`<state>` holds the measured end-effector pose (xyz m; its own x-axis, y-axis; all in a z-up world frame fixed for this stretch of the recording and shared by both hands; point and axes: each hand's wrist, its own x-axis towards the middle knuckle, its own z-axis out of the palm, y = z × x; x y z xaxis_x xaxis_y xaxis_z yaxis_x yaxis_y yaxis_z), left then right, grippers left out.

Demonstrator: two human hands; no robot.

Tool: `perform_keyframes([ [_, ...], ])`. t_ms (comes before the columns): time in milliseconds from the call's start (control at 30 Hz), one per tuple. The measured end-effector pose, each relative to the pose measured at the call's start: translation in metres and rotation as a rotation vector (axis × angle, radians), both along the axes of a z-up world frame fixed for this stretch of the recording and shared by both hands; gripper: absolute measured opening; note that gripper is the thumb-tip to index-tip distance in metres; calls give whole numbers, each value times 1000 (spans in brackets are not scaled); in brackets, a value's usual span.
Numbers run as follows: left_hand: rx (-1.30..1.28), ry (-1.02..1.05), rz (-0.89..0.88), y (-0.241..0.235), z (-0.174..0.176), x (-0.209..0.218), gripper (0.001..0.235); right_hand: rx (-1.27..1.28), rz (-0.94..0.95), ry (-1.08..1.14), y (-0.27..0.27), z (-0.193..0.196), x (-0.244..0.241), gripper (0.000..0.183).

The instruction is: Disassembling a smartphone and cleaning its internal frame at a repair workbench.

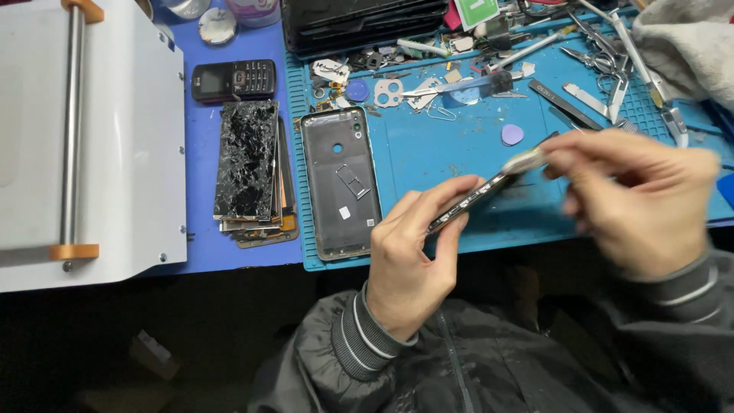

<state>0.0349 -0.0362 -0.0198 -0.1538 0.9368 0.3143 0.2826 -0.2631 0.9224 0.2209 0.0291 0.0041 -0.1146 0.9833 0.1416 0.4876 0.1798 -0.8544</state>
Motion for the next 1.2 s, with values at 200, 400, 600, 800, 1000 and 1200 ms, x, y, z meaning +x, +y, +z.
perform_keyframes([
  [200,22,23,0,0,-3,1,43,0,119,40,-2,1,0,17],
  [400,38,21,-14,0,-5,-1,60,-34,261,182,-20,-7,-23,19],
  [600,63,3,20,2,-4,-3,41,48,36,112,-14,-14,-21,20],
  [800,16,-14,17,6,-2,-5,39,-70,-21,199,5,-16,-11,16],
  [1000,57,-10,17,4,-7,-4,56,-25,350,338,-16,-16,-39,21],
  [1200,95,-5,42,2,-6,2,33,19,134,248,-16,-6,-28,19],
])
